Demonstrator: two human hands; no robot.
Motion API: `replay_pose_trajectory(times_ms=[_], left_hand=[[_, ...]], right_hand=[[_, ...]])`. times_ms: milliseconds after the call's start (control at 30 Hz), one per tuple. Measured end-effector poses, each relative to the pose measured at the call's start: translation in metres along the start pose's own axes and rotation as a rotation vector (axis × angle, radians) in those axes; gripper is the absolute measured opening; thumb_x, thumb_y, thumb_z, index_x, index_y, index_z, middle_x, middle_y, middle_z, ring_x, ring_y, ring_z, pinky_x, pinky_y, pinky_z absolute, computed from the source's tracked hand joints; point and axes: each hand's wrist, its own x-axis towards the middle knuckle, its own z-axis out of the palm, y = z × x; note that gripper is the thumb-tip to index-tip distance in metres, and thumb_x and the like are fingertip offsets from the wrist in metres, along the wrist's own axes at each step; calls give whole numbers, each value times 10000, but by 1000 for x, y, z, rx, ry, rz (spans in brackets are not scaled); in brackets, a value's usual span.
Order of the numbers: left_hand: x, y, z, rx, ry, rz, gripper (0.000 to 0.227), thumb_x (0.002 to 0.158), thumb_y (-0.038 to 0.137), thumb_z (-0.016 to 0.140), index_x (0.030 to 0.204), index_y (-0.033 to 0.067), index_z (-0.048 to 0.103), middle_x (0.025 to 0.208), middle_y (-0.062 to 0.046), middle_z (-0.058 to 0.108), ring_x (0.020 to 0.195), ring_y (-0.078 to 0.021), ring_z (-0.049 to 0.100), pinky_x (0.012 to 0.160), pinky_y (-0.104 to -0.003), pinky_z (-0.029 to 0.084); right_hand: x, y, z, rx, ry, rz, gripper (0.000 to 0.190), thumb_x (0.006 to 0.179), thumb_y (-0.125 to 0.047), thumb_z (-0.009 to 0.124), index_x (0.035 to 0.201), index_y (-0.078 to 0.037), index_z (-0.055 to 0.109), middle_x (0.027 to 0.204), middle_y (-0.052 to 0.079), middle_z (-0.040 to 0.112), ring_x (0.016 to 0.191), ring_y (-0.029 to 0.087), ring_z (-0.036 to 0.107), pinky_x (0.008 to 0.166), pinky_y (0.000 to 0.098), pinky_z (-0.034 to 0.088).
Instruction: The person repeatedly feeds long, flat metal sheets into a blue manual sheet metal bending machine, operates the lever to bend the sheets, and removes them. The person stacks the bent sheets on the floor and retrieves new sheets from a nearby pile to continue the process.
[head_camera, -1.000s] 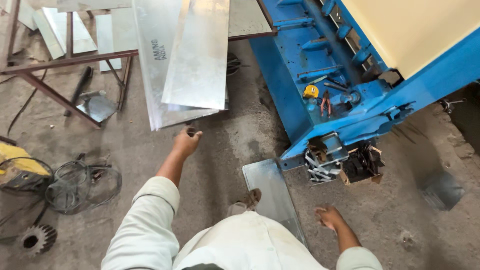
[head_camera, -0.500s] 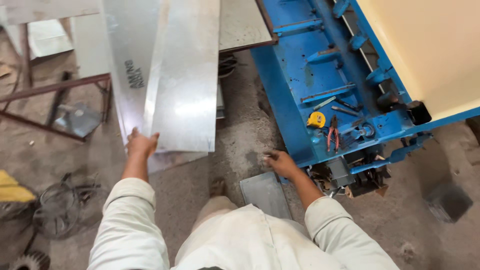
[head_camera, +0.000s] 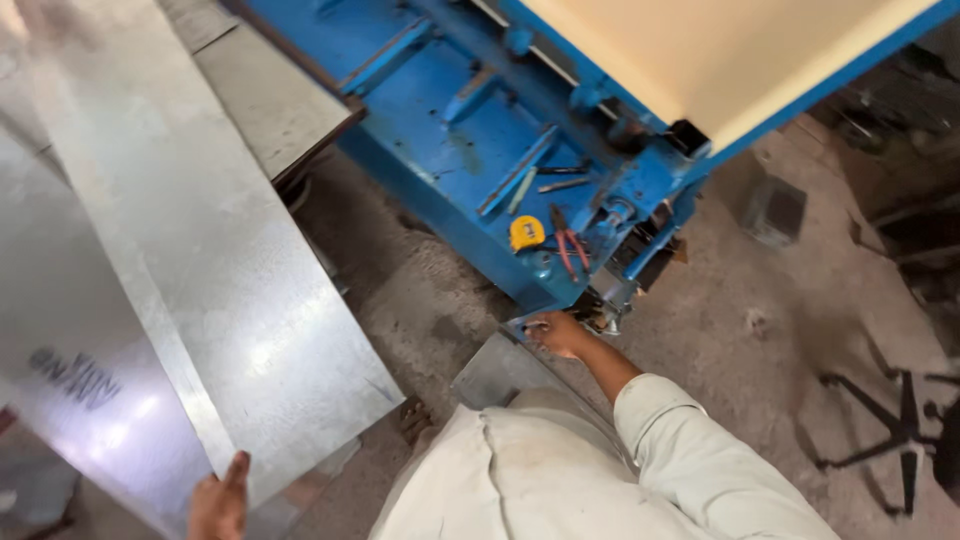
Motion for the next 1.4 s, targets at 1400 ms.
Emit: replay_pose_trajectory(times_ms=[1400], left_hand=[[-12, 553, 593, -694, -429, 9, 379, 1002, 164, 707, 1323, 6, 583, 939, -181, 651, 716, -289, 566, 510, -379, 466]], right_hand=[[90, -120, -324, -683, 946, -461, 268, 876, -338, 738, 839, -76, 696, 872, 103, 649, 938, 334, 613, 853, 459, 526]])
